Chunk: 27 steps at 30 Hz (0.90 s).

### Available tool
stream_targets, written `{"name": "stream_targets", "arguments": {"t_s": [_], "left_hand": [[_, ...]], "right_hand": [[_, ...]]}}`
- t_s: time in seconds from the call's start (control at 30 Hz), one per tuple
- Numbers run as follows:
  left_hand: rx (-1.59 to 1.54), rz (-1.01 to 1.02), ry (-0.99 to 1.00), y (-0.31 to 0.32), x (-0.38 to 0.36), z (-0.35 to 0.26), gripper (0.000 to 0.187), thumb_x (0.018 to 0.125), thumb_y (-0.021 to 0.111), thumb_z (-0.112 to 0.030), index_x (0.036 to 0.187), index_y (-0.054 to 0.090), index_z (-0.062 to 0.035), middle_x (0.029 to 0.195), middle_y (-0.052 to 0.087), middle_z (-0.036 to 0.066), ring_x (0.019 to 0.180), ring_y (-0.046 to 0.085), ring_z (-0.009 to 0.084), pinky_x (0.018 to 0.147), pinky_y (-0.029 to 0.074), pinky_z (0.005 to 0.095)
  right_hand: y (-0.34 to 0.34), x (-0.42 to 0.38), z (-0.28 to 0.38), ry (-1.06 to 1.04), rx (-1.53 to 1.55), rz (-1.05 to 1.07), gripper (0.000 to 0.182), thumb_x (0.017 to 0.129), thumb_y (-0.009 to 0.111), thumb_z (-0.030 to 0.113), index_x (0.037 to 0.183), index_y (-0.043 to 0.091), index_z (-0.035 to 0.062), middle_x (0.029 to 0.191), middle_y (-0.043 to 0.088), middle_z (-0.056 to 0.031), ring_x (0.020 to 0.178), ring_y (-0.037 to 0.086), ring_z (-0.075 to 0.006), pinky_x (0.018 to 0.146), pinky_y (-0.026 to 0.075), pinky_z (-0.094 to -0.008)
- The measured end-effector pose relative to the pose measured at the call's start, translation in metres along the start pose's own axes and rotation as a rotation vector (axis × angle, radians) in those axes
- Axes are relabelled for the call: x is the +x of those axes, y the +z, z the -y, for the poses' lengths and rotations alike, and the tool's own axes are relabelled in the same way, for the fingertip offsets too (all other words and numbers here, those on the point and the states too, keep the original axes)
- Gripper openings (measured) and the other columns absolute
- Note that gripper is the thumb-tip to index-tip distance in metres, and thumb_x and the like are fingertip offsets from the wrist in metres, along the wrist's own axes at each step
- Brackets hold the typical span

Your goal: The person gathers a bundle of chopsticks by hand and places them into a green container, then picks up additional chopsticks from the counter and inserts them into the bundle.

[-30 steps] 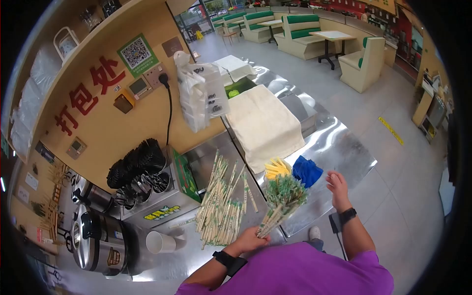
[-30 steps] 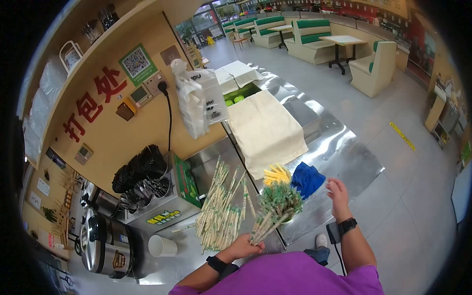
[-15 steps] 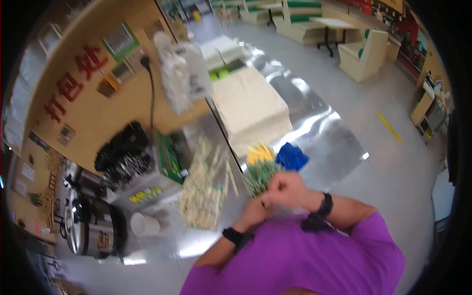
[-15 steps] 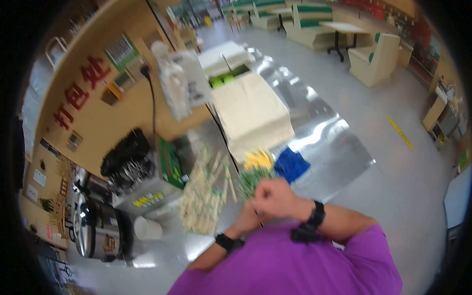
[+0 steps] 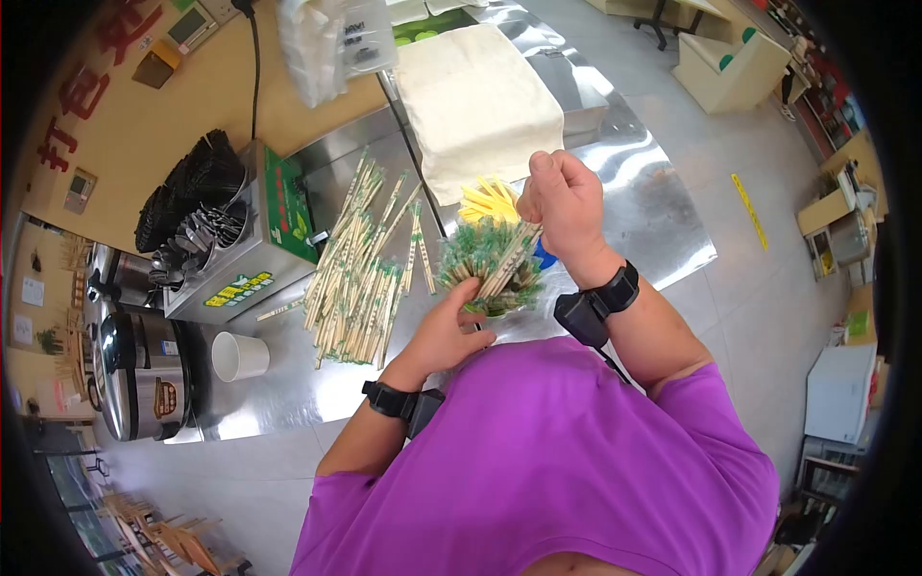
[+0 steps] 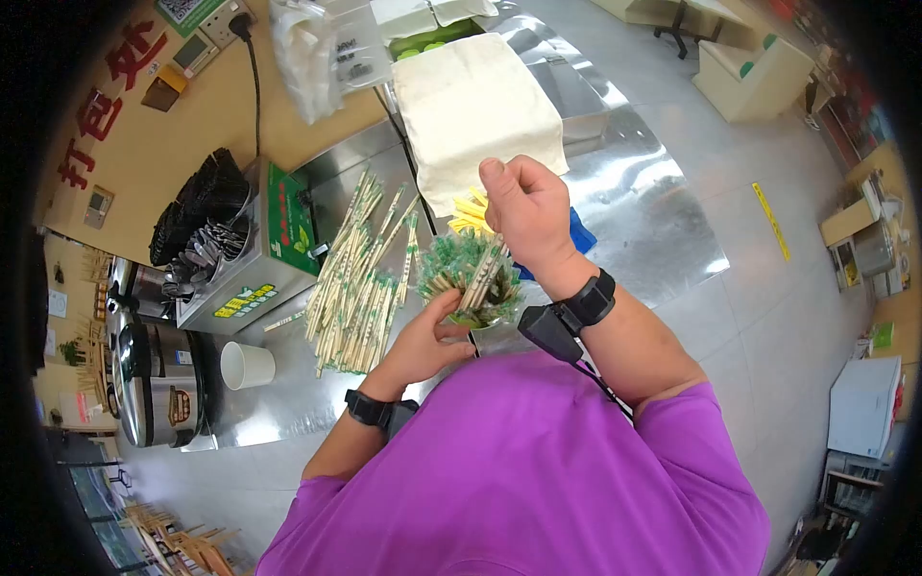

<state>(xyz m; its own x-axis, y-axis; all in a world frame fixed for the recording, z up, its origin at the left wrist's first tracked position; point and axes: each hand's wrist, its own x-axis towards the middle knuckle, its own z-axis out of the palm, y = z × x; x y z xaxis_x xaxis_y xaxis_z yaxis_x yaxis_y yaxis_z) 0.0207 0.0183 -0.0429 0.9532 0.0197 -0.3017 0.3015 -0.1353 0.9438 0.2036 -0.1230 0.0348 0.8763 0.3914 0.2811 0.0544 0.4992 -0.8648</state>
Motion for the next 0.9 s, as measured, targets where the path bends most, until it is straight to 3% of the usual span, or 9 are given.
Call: {"name": "stream_targets", "arguments": {"t_s": [0.2,0.37,0.6,0.8,0.9], "left_hand": [[-0.033,0.057,-0.079,-0.022,-0.016,0.001,0.077,0.085,0.079,-0.004,0.149,0.037,0.0000,0.148,0.045,0.023,0.110,0.067,0.0237,0.092,0.056,0.0346],[-0.347,0.013,-0.068,-0.025,-0.016,0.015,0.063,0.089,0.073,-0.001,0.144,0.042,0.0003,0.132,0.058,0.019,0.105,0.068,0.0227,0.087,0.059,0.0351],[-0.537,0.065,-0.053,-0.022,-0.020,-0.023,0.045,0.094,0.064,0.001,0.137,0.049,0.0024,0.110,0.069,0.017,0.094,0.071,0.0235,0.079,0.062,0.0351],[-0.618,0.167,-0.054,-0.022,-0.027,-0.034,0.041,0.096,0.063,0.000,0.134,0.050,0.0046,0.110,0.069,0.018,0.091,0.073,0.0238,0.078,0.062,0.0354],[-0.651,0.194,-0.045,-0.021,-0.032,-0.044,0.035,0.097,0.061,-0.001,0.131,0.053,0.0034,0.106,0.069,0.013,0.093,0.071,0.0201,0.080,0.061,0.0321]], "right_hand": [[-0.004,0.006,-0.006,0.131,0.078,-0.226,0.039,0.099,0.067,0.033,0.073,0.050,0.0099,0.057,0.046,0.0012,0.045,0.044,-0.0106,0.043,0.037,-0.0276],[-0.010,0.017,0.006,0.301,0.246,-0.408,0.035,0.100,0.064,0.033,0.078,0.048,0.0110,0.059,0.040,0.0020,0.047,0.043,-0.0125,0.046,0.039,-0.0304],[-0.025,0.009,0.009,0.315,0.251,-0.429,0.030,0.102,0.060,0.033,0.085,0.050,0.0101,0.065,0.044,0.0004,0.056,0.049,-0.0142,0.051,0.044,-0.0329],[-0.027,-0.002,0.018,0.302,0.215,-0.446,0.028,0.103,0.059,0.031,0.087,0.051,0.0095,0.069,0.048,-0.0010,0.060,0.053,-0.0150,0.055,0.047,-0.0327],[-0.027,-0.007,0.022,0.287,0.214,-0.433,0.027,0.103,0.059,0.030,0.088,0.052,0.0095,0.070,0.049,-0.0012,0.062,0.055,-0.0152,0.056,0.048,-0.0329]]}}
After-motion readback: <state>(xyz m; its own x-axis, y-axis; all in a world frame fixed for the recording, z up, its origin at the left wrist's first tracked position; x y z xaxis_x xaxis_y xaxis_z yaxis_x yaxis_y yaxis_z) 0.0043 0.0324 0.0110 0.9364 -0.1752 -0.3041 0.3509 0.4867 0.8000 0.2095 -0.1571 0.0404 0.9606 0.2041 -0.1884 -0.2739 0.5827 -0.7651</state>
